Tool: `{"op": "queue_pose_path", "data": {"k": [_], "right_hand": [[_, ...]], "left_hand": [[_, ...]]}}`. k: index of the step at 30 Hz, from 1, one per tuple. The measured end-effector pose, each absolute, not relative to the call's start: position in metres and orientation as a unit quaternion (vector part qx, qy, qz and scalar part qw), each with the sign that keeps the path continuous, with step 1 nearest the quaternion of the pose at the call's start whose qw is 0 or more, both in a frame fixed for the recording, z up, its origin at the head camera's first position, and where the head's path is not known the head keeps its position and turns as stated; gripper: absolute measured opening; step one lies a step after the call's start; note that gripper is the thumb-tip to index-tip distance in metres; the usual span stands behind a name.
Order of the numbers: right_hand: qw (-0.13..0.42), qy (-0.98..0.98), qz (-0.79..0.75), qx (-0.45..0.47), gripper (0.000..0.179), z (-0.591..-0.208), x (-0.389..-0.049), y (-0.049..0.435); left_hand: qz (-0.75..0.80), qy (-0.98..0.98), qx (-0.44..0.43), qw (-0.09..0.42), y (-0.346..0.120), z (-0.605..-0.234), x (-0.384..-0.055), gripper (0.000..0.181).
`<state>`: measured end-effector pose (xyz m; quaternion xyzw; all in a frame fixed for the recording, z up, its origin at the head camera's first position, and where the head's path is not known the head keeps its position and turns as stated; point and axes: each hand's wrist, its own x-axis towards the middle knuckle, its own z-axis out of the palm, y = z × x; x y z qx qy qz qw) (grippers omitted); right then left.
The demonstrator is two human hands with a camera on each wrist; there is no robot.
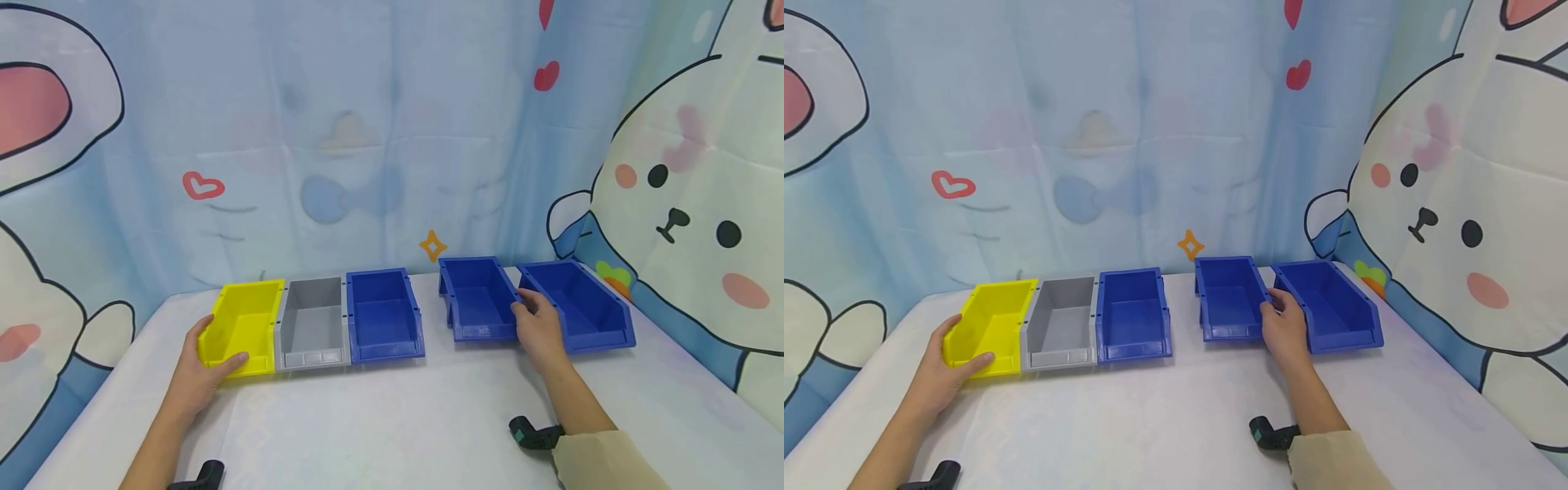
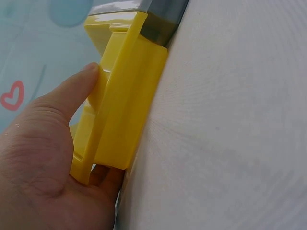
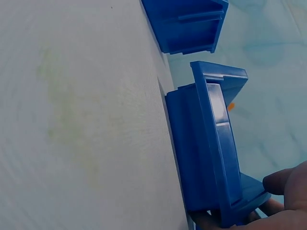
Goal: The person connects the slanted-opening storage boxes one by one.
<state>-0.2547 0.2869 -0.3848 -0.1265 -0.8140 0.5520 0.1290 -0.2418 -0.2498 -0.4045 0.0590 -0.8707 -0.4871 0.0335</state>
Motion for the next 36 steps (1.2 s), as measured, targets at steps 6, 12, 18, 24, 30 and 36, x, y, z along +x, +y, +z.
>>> {"op": "queue_pose_path", "data": {"k": [6,12,18,24,30,36], "right_hand": [[0.136,-0.804,0.563,-0.133,0.055,-0.384,-0.255,0.286],[0.140,-0.793,0.576,-0.139,0.055,-0.384,-0.254,0.285],[0.142,-0.781,0.591,-0.141,0.055,-0.381,-0.252,0.283],[0.148,-0.777,0.593,-0.151,0.054,-0.376,-0.250,0.279],[0.146,-0.763,0.611,-0.153,0.055,-0.373,-0.250,0.276],[0.138,-0.740,0.642,-0.147,0.055,-0.370,-0.249,0.273]], "left_hand": [[-0.488,-0.870,0.058,0.035,-0.250,-0.407,-0.242,0.113],[-0.488,-0.871,0.056,0.037,-0.251,-0.407,-0.243,0.112],[-0.488,-0.870,0.057,0.034,-0.251,-0.407,-0.243,0.112],[-0.486,-0.871,0.058,0.034,-0.250,-0.407,-0.243,0.113],[-0.485,-0.872,0.059,0.033,-0.251,-0.406,-0.243,0.112],[-0.484,-0.872,0.069,0.027,-0.250,-0.405,-0.245,0.114]]}}
